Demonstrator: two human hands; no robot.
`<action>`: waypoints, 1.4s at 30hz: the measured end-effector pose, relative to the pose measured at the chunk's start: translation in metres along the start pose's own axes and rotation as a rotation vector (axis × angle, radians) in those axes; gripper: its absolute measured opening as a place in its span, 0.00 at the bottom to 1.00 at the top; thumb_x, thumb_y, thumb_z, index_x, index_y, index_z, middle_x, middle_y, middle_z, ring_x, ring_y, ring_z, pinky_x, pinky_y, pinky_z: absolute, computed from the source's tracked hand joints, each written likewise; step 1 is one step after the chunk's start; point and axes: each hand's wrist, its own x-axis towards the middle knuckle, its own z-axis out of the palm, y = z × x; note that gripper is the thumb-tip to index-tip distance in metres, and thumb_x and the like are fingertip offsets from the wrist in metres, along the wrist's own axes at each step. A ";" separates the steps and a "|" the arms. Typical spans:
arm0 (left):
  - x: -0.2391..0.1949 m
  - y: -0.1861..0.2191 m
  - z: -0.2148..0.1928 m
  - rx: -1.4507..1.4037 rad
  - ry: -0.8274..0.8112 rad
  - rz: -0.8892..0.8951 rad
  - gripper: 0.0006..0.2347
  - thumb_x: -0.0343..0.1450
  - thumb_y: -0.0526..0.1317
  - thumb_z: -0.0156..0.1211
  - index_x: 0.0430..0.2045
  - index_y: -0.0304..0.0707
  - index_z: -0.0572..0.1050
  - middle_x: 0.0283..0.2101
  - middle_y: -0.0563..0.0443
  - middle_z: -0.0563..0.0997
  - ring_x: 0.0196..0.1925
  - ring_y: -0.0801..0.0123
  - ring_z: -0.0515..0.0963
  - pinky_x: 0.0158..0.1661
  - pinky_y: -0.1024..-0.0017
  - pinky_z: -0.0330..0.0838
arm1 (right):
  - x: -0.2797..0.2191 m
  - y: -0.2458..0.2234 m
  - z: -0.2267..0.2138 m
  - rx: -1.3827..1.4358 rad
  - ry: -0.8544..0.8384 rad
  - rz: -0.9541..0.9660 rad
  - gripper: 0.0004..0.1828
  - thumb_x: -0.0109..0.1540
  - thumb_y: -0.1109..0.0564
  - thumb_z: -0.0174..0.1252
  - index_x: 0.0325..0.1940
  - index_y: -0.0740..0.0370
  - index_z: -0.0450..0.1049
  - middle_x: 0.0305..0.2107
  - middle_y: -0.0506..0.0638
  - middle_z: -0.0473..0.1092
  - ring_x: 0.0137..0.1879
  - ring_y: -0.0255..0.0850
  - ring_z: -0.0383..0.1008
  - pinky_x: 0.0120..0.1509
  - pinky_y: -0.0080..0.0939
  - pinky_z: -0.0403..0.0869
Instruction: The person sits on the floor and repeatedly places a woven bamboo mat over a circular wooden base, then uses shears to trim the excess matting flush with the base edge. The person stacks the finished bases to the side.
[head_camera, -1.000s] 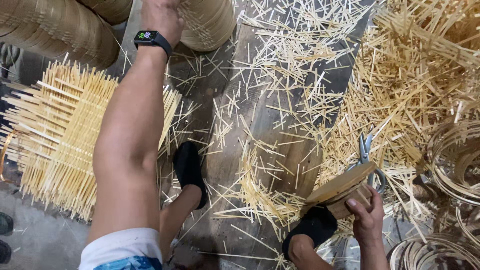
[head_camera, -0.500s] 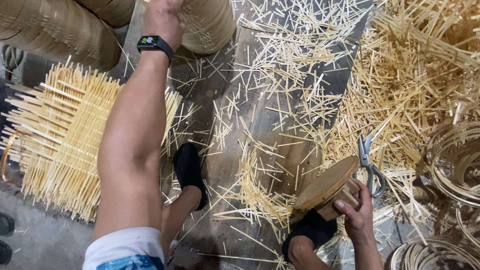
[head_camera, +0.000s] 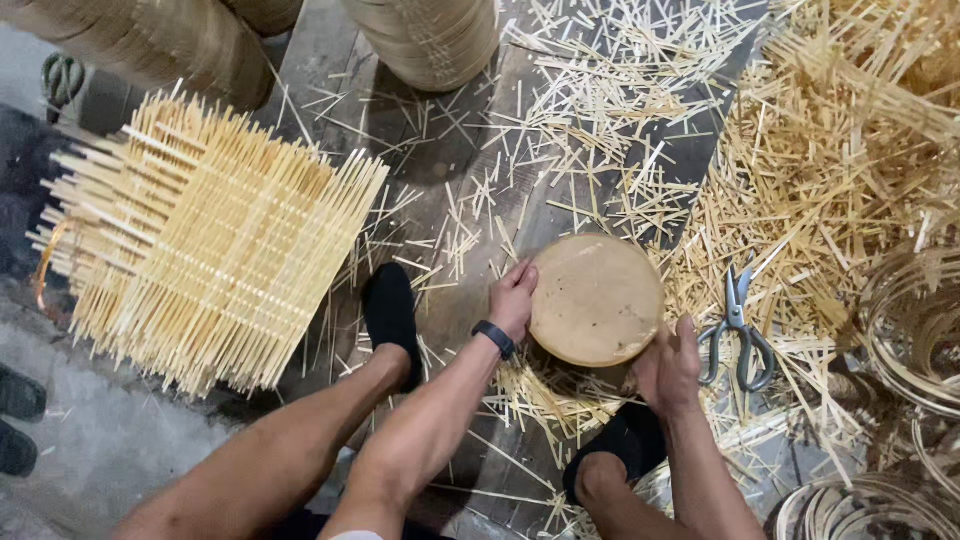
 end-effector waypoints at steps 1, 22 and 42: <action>0.006 0.001 -0.003 0.008 0.004 0.122 0.19 0.73 0.42 0.58 0.59 0.37 0.74 0.59 0.39 0.80 0.58 0.62 0.79 0.57 0.68 0.72 | 0.002 0.003 -0.002 -0.107 0.065 0.032 0.31 0.67 0.42 0.49 0.65 0.67 0.68 0.54 0.59 0.73 0.55 0.49 0.75 0.52 0.49 0.76; -0.147 0.251 -0.086 1.574 0.261 0.990 0.16 0.67 0.27 0.54 0.49 0.29 0.74 0.51 0.33 0.78 0.51 0.43 0.77 0.53 0.53 0.71 | -0.032 0.013 -0.046 -0.135 0.140 -0.183 0.20 0.73 0.46 0.49 0.57 0.65 0.70 0.42 0.58 0.75 0.46 0.46 0.77 0.49 0.45 0.77; -0.077 0.091 0.000 1.579 -0.193 0.601 0.38 0.65 0.51 0.70 0.62 0.18 0.62 0.68 0.20 0.60 0.72 0.38 0.57 0.69 0.54 0.50 | 0.001 -0.018 -0.051 -0.842 0.189 -0.212 0.15 0.57 0.59 0.70 0.46 0.67 0.80 0.37 0.48 0.80 0.40 0.34 0.78 0.46 0.35 0.76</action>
